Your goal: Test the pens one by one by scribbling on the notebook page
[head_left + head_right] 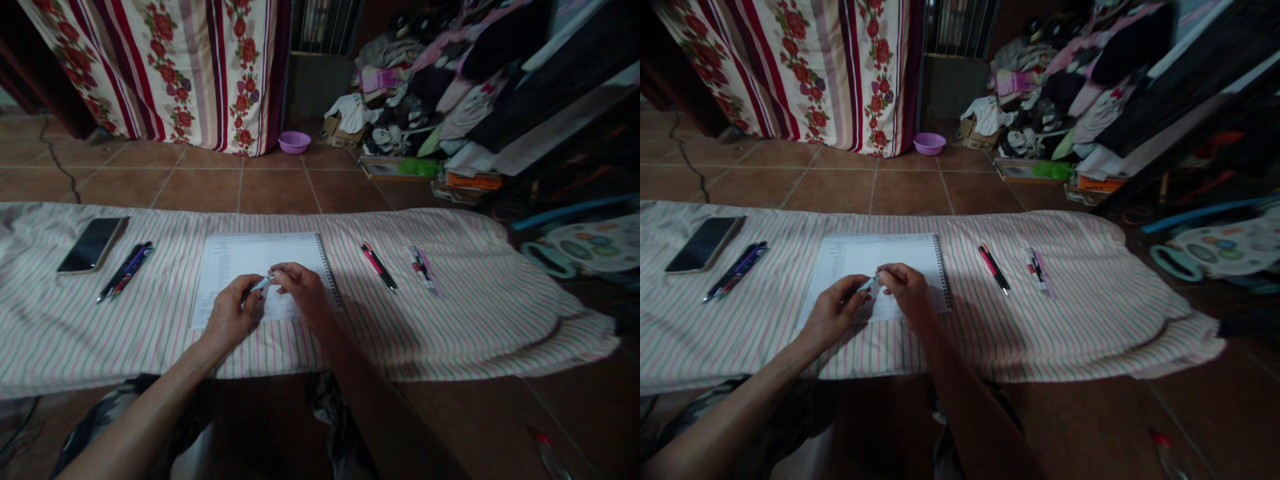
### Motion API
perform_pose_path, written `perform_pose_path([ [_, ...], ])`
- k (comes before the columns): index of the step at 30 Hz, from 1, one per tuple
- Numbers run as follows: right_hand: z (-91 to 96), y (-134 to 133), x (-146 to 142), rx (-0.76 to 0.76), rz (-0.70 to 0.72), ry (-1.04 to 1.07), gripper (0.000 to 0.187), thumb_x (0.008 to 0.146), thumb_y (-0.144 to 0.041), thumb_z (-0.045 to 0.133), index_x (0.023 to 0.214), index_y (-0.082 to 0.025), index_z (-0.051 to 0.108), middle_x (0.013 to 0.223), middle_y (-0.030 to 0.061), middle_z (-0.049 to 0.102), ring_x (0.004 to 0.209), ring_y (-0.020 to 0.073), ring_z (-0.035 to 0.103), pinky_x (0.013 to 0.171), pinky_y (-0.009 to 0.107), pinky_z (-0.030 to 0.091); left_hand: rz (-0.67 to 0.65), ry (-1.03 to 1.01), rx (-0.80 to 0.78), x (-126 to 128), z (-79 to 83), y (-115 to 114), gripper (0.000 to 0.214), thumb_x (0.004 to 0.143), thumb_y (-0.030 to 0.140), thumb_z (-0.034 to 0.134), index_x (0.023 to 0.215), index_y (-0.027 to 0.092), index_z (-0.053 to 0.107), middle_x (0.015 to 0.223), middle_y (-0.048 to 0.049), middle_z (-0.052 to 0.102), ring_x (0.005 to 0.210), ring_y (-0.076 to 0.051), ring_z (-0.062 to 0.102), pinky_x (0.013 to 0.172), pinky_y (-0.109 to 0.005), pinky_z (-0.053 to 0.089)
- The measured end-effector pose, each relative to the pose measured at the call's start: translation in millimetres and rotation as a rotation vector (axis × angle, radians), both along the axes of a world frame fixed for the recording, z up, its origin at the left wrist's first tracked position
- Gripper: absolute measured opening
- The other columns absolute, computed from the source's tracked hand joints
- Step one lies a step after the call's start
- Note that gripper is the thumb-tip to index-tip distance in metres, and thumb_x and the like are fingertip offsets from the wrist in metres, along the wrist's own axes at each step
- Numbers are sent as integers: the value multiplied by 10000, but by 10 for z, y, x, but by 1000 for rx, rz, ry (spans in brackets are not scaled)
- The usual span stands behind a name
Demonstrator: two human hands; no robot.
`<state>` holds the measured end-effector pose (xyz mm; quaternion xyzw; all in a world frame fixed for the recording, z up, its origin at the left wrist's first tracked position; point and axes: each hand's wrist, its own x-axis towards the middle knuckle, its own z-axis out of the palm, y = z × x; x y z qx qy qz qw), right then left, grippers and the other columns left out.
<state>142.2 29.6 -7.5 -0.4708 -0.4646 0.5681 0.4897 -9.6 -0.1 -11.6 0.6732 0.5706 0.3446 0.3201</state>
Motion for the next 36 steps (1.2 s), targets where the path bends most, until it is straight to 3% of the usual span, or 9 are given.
perform_pose_path([
  [12,44,-8,33,-51,-81,103,200,709,-359,621,817,-193,648,867,44,698,707,129,627,558,224,459,13,13,10,4,13,-12,253,823,256,450,1030,163,562,953,-81,665,852,-196,634,782,-350,498],
  [19,35,16,53,-91,-139,142,245,704,-365,617,875,-189,631,833,38,702,673,119,626,543,215,441,32,7,-38,6,15,-15,266,821,272,442,1032,161,559,894,-77,675,789,-191,639,751,-348,501],
  [25,42,15,58,-152,-113,182,258,683,-344,625,890,-191,649,796,20,679,651,94,589,545,201,418,47,-9,-32,-20,3,-15,263,817,288,450,1024,171,564,881,-67,678,770,-189,648,742,-342,505],
  [36,83,-3,45,-110,-49,188,219,665,-320,630,836,-201,565,664,-34,610,582,81,528,525,198,395,52,-47,-43,-31,10,-2,241,826,297,450,1004,169,550,872,-64,670,759,-179,659,724,-328,512],
])
